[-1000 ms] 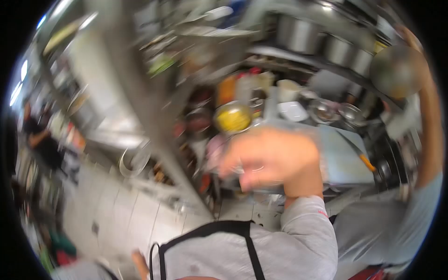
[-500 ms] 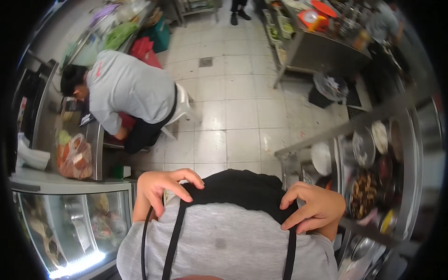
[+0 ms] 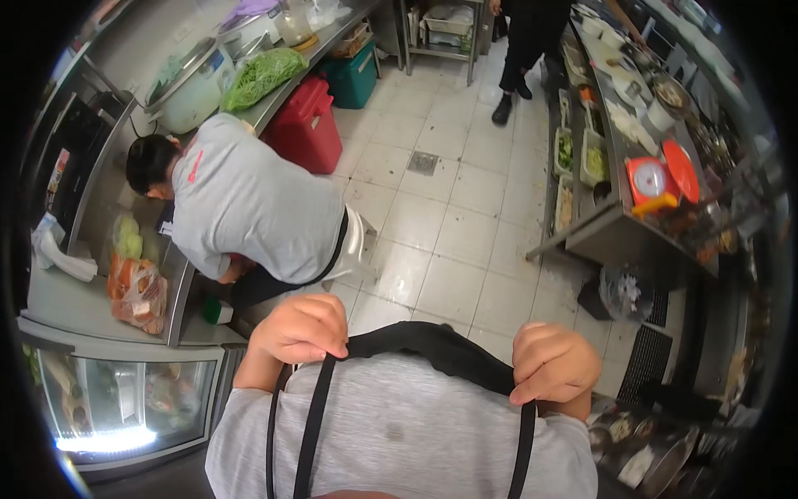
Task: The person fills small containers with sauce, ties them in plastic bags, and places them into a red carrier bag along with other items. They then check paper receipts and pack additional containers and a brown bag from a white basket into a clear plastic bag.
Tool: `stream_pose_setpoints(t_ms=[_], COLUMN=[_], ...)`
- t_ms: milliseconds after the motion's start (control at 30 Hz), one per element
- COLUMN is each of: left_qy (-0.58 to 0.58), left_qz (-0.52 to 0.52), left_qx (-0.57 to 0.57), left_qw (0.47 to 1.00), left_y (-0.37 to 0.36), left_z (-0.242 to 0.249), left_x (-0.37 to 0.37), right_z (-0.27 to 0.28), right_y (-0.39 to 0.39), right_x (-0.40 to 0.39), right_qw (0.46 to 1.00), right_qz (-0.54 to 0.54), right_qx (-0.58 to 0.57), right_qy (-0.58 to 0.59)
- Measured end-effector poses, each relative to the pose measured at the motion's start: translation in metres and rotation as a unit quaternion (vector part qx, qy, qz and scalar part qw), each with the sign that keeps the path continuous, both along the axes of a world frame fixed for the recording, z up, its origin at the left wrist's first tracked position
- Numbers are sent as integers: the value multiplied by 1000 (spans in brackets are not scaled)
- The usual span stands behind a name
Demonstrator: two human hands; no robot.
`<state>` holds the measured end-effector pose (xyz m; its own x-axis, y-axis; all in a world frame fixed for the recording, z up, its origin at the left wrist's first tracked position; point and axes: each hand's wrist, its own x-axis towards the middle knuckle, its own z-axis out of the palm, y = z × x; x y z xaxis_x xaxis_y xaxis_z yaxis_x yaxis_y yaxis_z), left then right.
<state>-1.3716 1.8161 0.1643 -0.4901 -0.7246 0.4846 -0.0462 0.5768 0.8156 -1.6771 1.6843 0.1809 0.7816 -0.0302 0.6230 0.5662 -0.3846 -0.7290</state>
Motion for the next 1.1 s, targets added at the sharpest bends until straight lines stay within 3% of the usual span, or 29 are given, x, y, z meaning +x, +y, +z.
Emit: stream_pose_setpoints(t_ms=[100, 200, 267, 333, 400, 533, 567, 633, 667, 700, 800, 833, 933, 1000, 1100], left_qy=[-18, 0, 154, 240, 311, 329, 322, 308, 307, 289, 234, 243, 287, 308, 282], left_qz=[-15, -16, 95, 227, 292, 472, 461, 434, 418, 398, 347, 368, 439, 465, 524], left_qx=[-6, 47, 93, 94, 148, 203, 204, 210, 215, 200, 165, 172, 214, 219, 216], left_qw=[1000, 999, 979, 939, 892, 792, 801, 820, 828, 847, 893, 881, 824, 801, 774], left_y=[-52, -89, -104, -131, -158, -264, -292, -349, -377, -404, -477, -525, -585, -628, -677], left_z=[13, -3, -23, -48, -71, -68, -67, -67, -64, -65, -80, -89, -102, -112, -106], left_x=[21, 48, 67, 94, 135, 206, 222, 250, 259, 269, 306, 328, 355, 379, 415], right_z=[10, -8, -44, -92, -139, -242, -274, -355, -373, -378, -451, -471, -481, -479, -482], right_y=[-80, -155, -204, -258, -300, -357, -373, -397, -412, -427, -475, -503, -557, -620, -770], right_x=[42, 105, 136, 185, 221, 243, 236, 198, 179, 166, 107, 106, 125, 154, 244], right_qw=[989, 925, 952, 959, 891, 814, 792, 725, 681, 600, 582, 562, 386, 413, 626], right_qz=[140, 372, 220, -100, -228, -291, -300, -346, -273, -183, -152, -145, -189, -179, -56], right_qx=[-39, 46, 186, 117, 32, 59, 42, -133, -133, -137, -82, -55, 102, 39, -303], right_qy=[25, 62, 107, 239, 391, 500, 531, 581, 666, 767, 795, 813, 897, 892, 716])
